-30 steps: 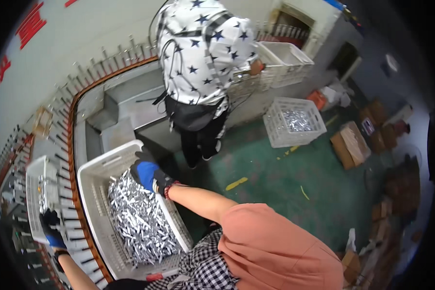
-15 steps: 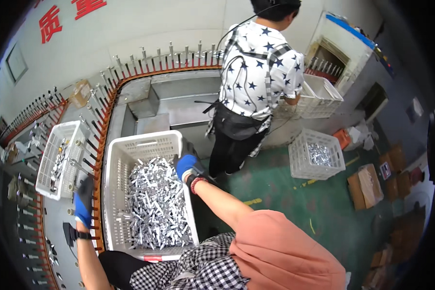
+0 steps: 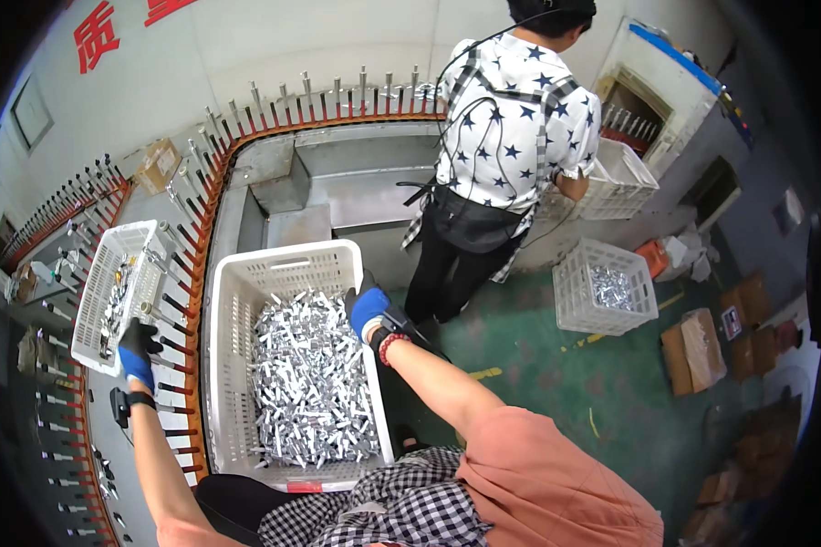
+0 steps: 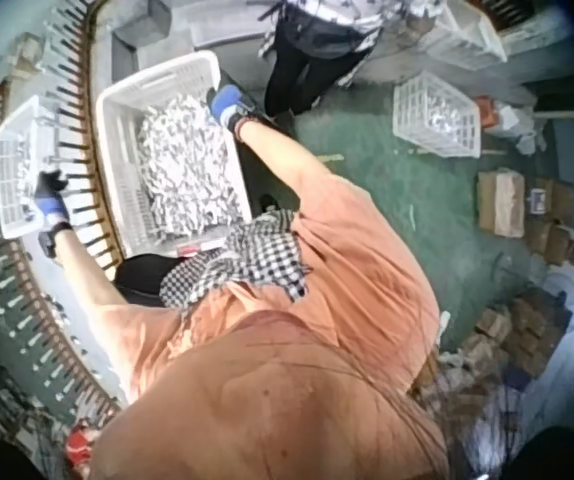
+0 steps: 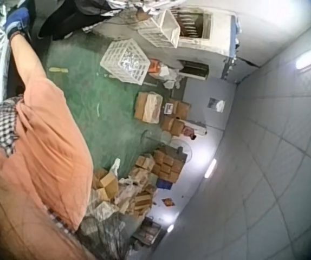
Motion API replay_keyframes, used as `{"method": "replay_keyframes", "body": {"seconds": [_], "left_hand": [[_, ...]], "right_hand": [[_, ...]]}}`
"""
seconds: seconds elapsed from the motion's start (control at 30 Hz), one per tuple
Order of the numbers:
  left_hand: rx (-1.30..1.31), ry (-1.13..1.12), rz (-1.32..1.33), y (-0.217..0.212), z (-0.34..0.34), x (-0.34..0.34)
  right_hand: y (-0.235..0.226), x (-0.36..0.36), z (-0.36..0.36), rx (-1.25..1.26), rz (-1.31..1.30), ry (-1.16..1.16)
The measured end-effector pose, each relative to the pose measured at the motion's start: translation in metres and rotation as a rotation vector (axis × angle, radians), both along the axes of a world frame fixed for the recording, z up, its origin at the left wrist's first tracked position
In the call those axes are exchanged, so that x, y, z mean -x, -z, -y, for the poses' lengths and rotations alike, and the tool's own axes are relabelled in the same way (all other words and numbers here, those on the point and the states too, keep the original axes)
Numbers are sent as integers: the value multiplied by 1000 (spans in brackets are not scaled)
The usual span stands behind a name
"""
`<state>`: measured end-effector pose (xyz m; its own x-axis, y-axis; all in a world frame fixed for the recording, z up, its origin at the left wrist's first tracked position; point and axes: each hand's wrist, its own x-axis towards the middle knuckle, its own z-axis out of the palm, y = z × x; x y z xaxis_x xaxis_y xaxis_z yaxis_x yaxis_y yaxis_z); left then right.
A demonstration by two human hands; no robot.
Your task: Picking small plastic components from a basket and placing them onto pegs on a moving assembly line.
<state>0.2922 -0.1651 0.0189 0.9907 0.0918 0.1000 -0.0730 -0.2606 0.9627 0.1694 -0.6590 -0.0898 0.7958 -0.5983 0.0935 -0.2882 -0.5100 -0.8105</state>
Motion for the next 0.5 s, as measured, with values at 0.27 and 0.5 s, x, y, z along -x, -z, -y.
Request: {"method": "replay_keyframes", "body": {"seconds": [0.27,0.5], "left_hand": [[-431,581,-42,-48,105,125],[479,-344,181,-5,-65,11]], "right_hand": [[28,-8,-6,-10,-29,-211],[85,-26,-19,1267,-458,-533]]}}
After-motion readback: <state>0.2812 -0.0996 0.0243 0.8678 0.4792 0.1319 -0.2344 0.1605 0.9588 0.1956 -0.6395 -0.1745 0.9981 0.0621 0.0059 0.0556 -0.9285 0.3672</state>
